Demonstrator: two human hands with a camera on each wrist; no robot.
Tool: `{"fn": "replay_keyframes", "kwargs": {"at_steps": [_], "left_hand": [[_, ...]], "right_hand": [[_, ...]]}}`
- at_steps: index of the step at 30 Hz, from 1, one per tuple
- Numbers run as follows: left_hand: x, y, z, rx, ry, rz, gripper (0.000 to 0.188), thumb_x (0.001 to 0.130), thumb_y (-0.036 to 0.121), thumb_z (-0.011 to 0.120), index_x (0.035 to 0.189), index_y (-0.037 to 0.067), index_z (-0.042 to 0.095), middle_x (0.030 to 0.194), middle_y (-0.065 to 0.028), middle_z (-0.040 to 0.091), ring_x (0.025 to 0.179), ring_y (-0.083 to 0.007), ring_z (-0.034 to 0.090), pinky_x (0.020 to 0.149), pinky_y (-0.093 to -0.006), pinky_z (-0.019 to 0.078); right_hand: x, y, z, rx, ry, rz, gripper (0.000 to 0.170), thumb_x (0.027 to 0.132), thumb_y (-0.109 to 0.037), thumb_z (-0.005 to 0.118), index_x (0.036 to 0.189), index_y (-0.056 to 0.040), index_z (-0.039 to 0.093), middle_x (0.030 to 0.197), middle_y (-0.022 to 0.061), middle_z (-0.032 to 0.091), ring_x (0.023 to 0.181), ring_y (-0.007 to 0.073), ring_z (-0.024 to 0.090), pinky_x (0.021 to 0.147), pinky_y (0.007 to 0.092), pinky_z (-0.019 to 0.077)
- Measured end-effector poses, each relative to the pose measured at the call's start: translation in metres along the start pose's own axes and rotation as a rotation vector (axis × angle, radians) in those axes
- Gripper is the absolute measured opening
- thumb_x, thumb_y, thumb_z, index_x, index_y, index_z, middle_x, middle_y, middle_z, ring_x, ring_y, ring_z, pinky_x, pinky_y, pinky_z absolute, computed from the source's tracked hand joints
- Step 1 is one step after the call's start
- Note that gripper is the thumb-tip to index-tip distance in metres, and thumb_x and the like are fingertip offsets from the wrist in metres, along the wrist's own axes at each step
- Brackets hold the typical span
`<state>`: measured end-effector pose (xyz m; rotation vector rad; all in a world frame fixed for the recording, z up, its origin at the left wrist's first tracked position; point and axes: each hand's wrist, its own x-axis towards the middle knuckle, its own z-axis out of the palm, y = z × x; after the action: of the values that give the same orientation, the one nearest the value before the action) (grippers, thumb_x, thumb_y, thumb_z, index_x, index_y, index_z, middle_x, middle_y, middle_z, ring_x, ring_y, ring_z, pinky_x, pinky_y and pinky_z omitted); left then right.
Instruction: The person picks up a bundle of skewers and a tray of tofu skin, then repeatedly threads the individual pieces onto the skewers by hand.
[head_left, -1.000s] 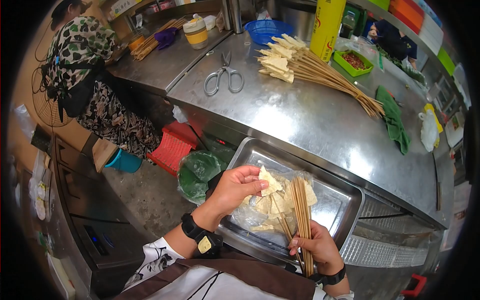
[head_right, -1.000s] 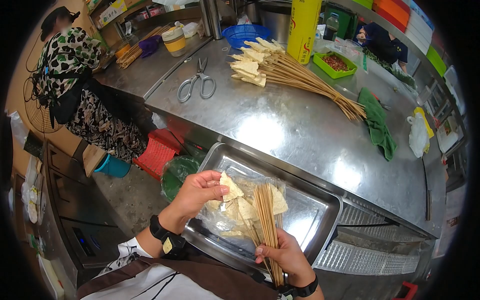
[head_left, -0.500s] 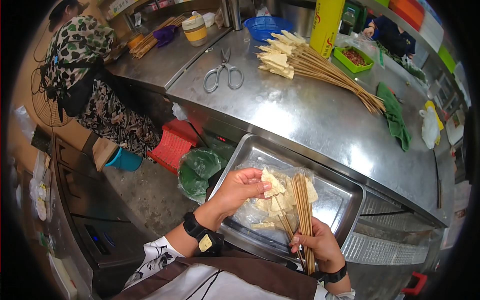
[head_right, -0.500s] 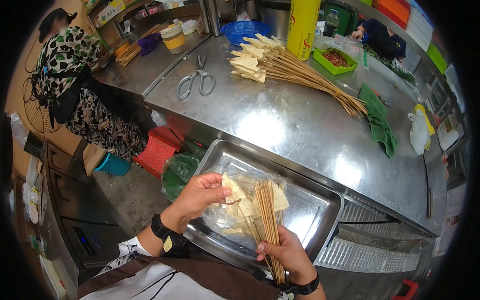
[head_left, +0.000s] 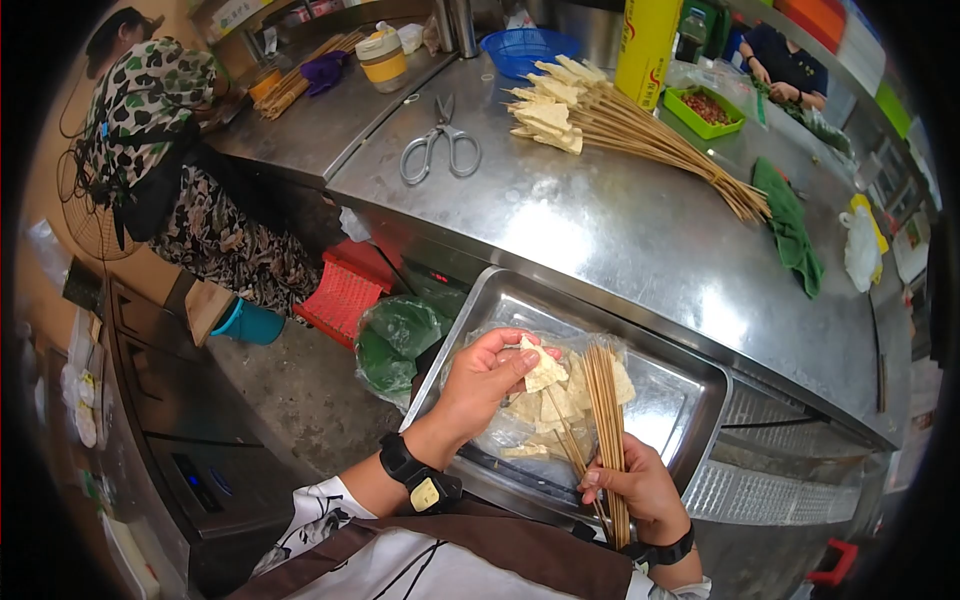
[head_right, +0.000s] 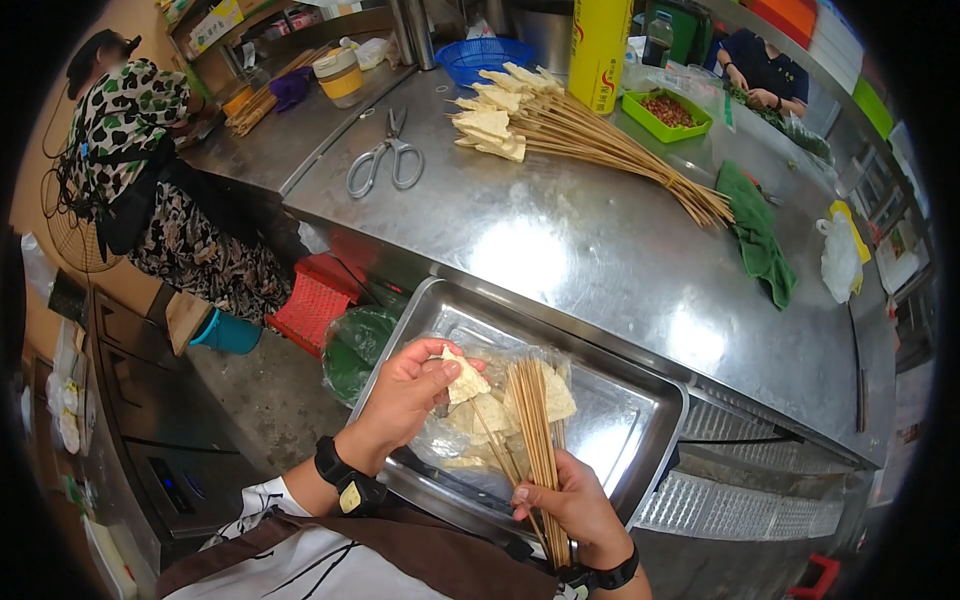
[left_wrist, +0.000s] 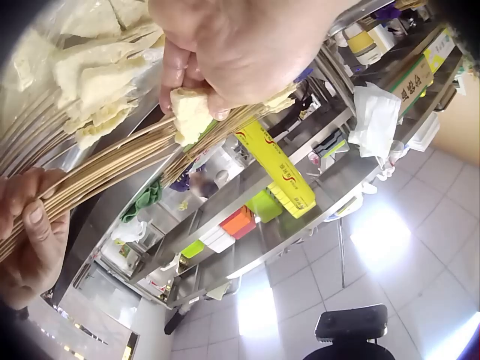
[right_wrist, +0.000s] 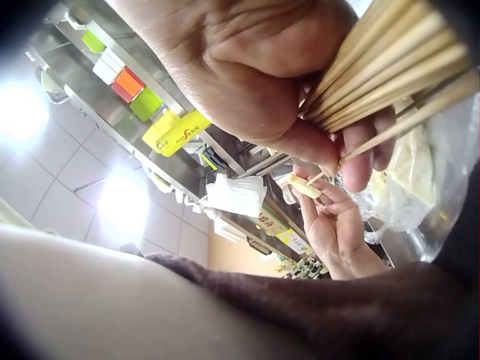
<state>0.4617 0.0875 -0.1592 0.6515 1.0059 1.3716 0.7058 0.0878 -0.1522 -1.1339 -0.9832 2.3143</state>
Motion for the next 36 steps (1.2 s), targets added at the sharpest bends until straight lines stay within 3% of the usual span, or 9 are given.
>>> {"fn": "replay_keyframes", "kwargs": {"at_steps": [9,12,14,17,23,36], "left_hand": [[-0.006,-0.011,0.006,-0.007,-0.035,-0.037,0.016,0.093,0.008,0.052,0.108,0.006,0.051,0.108,-0.0171,0.062,0.096,-0.0206,0.063,0.079,-0.0313,0.0517],[-0.006,-0.016,0.004,-0.062,-0.05,-0.049,0.019,0.092,0.01,0.054,0.11,0.003,0.05,0.107,-0.0143,0.063,0.096,-0.017,0.062,0.083,-0.0292,0.0507],[-0.008,-0.015,0.005,-0.076,-0.054,-0.035,0.015,0.094,0.01,0.05,0.108,0.006,0.051,0.108,-0.019,0.062,0.098,-0.0225,0.062,0.083,-0.0352,0.0516],[-0.006,-0.014,0.005,-0.177,-0.07,-0.021,0.015,0.095,0.012,0.048,0.108,0.005,0.051,0.108,-0.0197,0.062,0.098,-0.0235,0.062,0.082,-0.0355,0.052],[-0.004,-0.015,0.003,0.026,-0.022,-0.018,0.014,0.096,0.013,0.047,0.106,0.004,0.051,0.108,-0.0196,0.062,0.097,-0.0235,0.062,0.081,-0.0347,0.0528],[-0.008,-0.02,0.01,-0.019,-0.048,-0.06,0.01,0.095,0.012,0.049,0.102,0.006,0.051,0.109,-0.0164,0.063,0.095,-0.0192,0.063,0.075,-0.0292,0.0521]], "right_hand": [[0.0,0.002,-0.001,0.003,0.002,-0.002,0.031,0.078,0.005,0.064,0.106,0.0021,0.05,0.075,0.0096,0.061,0.061,0.0191,0.064,0.063,0.0295,0.0541],[0.0,0.003,-0.001,0.011,0.002,-0.003,0.032,0.078,0.005,0.064,0.107,0.0021,0.05,0.075,0.0093,0.061,0.061,0.0193,0.065,0.063,0.03,0.0543],[0.0,0.003,-0.001,0.013,-0.003,-0.006,0.032,0.078,0.005,0.064,0.107,0.0021,0.05,0.075,0.0092,0.061,0.061,0.0193,0.065,0.063,0.0303,0.0544],[0.0,0.001,0.001,0.019,0.0,-0.005,0.032,0.078,0.005,0.064,0.107,0.002,0.05,0.075,0.0089,0.061,0.06,0.0192,0.064,0.064,0.0309,0.0545],[0.001,-0.001,0.002,0.016,0.006,-0.005,0.031,0.078,0.005,0.064,0.106,0.0022,0.05,0.075,0.0088,0.061,0.06,0.0188,0.064,0.064,0.0307,0.0547],[0.002,-0.005,0.008,0.033,0.026,-0.005,0.029,0.079,0.005,0.063,0.105,0.0025,0.051,0.075,0.0087,0.061,0.061,0.019,0.065,0.062,0.0296,0.0546]]}}
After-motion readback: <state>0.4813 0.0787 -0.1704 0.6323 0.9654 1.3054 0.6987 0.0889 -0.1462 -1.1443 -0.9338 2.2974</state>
